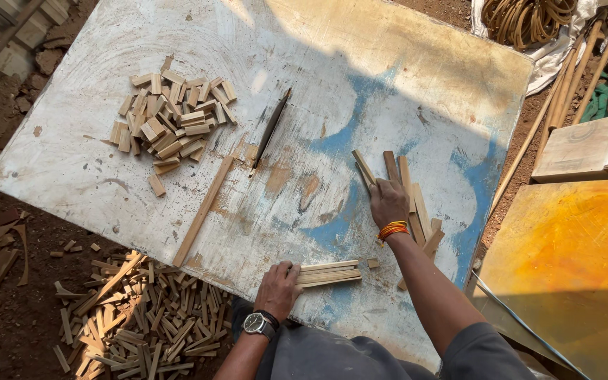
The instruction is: The person stacks small wooden sticks on a table saw and cuts them into shorter pieces. The cut pieces are collected and stacked on the left side of the table. The person repeats this process with multiple batches of sticks.
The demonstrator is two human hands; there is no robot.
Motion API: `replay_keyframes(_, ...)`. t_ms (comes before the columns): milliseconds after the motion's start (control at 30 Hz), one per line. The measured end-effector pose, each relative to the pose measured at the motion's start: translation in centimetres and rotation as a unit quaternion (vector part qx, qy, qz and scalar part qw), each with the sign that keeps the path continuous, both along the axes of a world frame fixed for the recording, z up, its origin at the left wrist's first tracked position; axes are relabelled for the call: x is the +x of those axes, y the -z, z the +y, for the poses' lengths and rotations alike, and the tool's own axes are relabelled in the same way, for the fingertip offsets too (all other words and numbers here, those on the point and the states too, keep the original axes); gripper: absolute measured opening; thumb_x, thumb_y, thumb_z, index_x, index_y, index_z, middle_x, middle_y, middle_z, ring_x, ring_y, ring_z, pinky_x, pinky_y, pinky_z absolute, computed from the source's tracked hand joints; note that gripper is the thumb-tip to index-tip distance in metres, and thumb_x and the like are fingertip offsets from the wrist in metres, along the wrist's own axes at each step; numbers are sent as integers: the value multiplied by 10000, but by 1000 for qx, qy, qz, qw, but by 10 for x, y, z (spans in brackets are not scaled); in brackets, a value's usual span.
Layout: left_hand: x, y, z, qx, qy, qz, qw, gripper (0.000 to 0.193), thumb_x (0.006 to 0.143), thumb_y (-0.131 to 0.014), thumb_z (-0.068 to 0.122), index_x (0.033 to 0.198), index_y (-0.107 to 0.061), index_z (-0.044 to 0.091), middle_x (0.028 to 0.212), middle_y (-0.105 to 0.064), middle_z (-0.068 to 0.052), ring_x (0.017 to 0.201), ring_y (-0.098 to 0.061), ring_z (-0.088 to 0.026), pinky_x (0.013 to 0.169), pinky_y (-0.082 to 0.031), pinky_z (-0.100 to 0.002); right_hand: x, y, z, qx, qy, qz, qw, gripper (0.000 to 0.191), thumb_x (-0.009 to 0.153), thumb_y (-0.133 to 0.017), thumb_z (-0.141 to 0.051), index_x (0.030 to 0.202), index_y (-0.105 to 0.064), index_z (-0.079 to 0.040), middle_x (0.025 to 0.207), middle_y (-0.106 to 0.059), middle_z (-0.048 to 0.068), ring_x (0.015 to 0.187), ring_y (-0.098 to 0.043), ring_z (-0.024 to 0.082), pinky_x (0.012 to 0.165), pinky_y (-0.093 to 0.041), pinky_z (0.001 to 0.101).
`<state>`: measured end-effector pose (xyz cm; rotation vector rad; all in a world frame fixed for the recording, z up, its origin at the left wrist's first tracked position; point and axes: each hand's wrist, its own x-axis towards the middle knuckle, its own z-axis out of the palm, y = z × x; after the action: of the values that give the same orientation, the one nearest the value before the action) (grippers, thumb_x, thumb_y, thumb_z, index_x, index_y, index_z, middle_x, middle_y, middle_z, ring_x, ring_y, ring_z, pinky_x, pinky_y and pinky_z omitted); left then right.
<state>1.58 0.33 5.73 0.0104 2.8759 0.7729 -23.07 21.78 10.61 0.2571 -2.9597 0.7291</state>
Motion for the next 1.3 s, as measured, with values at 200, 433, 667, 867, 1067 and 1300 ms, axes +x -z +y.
replay_keyframes(200,-3,-1,-5,51,-19,-35,998,1028,772,-845,185,1588,-240,29,1279,-534,-147,1114,-563,-336,937,-533,-434,84,17,-7,-30,-314,-96,944,243,934,-687,-252,1143,-785,-176,991,-665,47,912,-589,239,847,-489,393)
replay_keyframes(433,-9,-22,-3,-26,-21,-70,997,755,791,-857,224,1437,-478,127,1289,-483,-140,1161,-554,-313,956,-542,-416,95,23,3,-60,-426,-182,884,290,954,-658,-328,1171,-793,-190,1183,-654,61,1182,-506,281,1036,-412,478)
replay_keyframes(667,-2,-18,-2,-21,-5,-29,999,745,752,-853,169,1399,-497,75,1346,-485,-171,1204,-523,-356,995,-487,-458,6,-12,38,108,50,24,993,521,874,-754,-395,1320,-692,-134,1322,-547,154,1231,-462,350,1034,-424,510)
replay_keyframes(867,2,-9,2,2,-5,-14,1000,737,761,-817,104,1417,-485,46,1336,-501,-172,1194,-523,-357,1004,-482,-454,-10,-31,32,127,42,-101,986,505,830,-803,-466,1224,-729,-159,1320,-558,115,1248,-488,323,1052,-428,493)
replay_keyframes(1067,1,-5,-3,6,-1,-45,999,742,743,-857,169,1401,-523,91,1287,-532,-135,1135,-562,-331,972,-511,-448,4,-19,75,-91,73,4,993,367,917,-782,-298,1253,-714,-168,1271,-601,94,1177,-596,278,1037,-501,406)
replay_keyframes(1300,5,6,-11,15,-9,-43,999,679,726,-882,225,1325,-587,106,1243,-545,-138,1110,-588,-325,928,-554,-437,110,-3,154,241,-229,16,943,583,604,-788,-87,1157,-749,-271,1420,-540,87,1296,-506,402,1035,-412,511)
